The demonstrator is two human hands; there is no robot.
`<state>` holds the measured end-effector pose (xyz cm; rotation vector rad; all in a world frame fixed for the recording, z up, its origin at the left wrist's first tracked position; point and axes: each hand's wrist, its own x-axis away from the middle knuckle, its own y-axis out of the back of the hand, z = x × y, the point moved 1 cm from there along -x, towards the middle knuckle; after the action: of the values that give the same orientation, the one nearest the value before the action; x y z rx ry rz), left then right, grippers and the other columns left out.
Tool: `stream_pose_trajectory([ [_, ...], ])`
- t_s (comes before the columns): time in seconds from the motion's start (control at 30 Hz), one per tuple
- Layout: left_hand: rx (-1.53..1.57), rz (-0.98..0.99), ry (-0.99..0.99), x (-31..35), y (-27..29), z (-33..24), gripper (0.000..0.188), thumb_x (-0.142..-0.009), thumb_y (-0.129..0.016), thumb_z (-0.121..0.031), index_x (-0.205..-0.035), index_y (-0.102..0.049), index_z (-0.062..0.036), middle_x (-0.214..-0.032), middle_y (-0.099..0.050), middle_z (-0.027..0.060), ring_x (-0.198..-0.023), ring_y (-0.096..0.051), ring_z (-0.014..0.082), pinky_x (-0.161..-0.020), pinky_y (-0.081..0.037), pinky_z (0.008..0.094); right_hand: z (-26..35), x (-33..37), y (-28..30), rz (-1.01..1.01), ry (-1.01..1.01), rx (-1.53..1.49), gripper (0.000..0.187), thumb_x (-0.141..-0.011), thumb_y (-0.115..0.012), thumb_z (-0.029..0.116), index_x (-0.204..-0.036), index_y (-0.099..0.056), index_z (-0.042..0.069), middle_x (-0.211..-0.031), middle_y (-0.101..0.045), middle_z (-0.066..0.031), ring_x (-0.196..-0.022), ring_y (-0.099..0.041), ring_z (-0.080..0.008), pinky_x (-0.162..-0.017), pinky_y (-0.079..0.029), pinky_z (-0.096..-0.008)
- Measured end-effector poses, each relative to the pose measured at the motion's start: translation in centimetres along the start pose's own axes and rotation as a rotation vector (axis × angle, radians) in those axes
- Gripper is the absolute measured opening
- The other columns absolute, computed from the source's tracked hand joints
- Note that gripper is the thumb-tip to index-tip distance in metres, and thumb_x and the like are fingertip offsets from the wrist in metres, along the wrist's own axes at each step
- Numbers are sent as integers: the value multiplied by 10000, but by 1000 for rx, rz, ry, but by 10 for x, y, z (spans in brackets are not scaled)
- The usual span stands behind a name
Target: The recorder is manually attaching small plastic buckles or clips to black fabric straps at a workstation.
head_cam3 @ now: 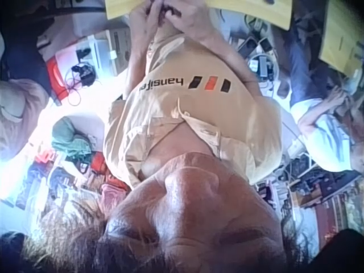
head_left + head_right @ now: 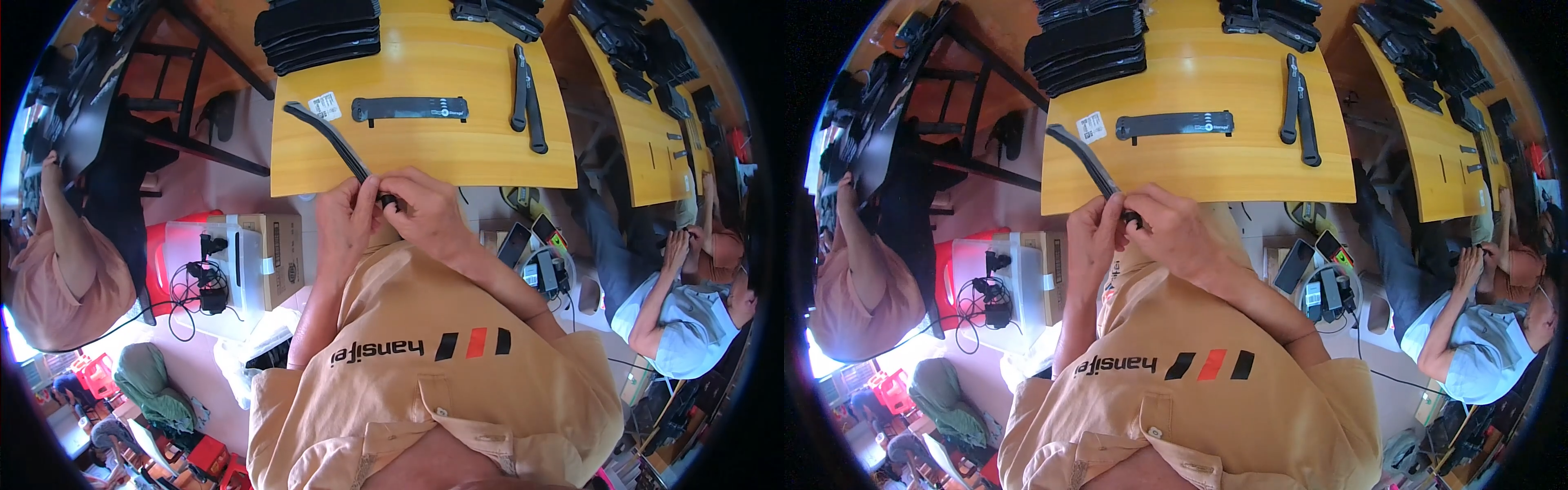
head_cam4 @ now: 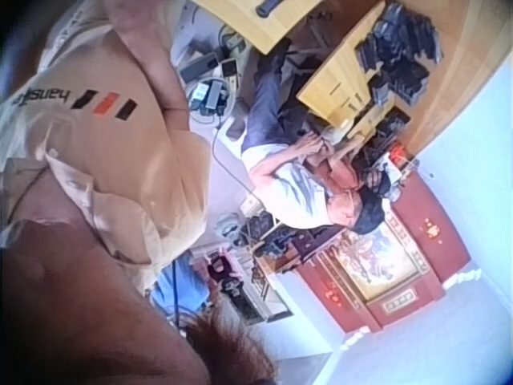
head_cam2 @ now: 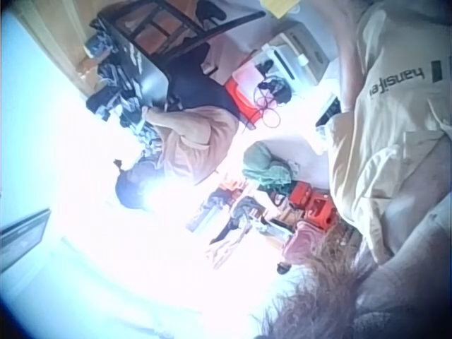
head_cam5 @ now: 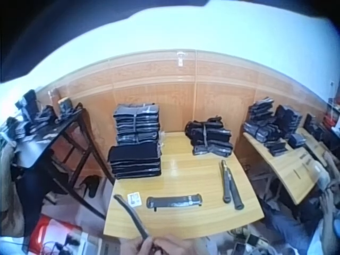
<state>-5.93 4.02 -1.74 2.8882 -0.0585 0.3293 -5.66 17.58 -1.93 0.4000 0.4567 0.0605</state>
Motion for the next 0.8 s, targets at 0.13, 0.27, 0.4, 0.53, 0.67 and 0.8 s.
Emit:
stream_pose_trajectory([
  [0.13, 44, 15, -19, -1, -1, 6, 310, -923, -494, -220, -752, -578, 25, -572, -546, 56, -492, -512, 86, -454, -402, 233, -2, 0, -2, 28, -30, 1, 209, -678, -624, -59, -885, -611, -29, -821, -613, -113, -644, -615, -190, -546, -491, -260],
  [0.27, 101, 134, -19, -1, 6, 11, 280, -923, -473, -191, -742, -536, 13, -561, -509, 40, -491, -481, 82, -449, -381, 235, -2, -2, -2, 62, -62, 52, 158, -696, -619, -51, -852, -602, -34, -795, -612, -118, -634, -614, -196, -548, -494, -246],
  [0.4, 32, 111, -53, 1, 6, 10, 275, -916, -483, -178, -702, -497, -5, -550, -487, 23, -485, -448, 77, -444, -362, 233, -8, -3, -8, 46, -172, -53, 119, -707, -614, -48, -823, -591, -41, -733, -609, -111, -607, -601, -139, -556, -493, -230],
  [0.53, 88, 79, -58, -1, 6, 13, 281, -911, -495, -183, -680, -491, -22, -552, -485, 11, -487, -437, 69, -442, -347, 224, -10, -12, -6, 101, -319, -149, 103, -711, -595, -65, -813, -589, -50, -724, -619, -81, -633, -592, -90, -583, -499, -224],
  [0.67, 192, 66, -36, -4, 4, 15, 278, -903, -514, -200, -677, -509, -39, -552, -487, -6, -488, -428, 48, -437, -331, 201, -24, -16, -10, 107, -486, -474, 105, -715, -558, -96, -808, -594, -65, -753, -624, -62, -681, -605, -89, -622, -508, -212],
  [0.8, 296, 44, 0, -2, 8, 16, 257, -893, -530, -201, -689, -545, -46, -552, -495, -13, -469, -423, 28, -419, -318, 172, -21, -18, -8, 137, -551, -742, 129, -727, -520, -107, -827, -598, -82, -796, -626, -72, -719, -623, -113, -661, -517, -214],
])
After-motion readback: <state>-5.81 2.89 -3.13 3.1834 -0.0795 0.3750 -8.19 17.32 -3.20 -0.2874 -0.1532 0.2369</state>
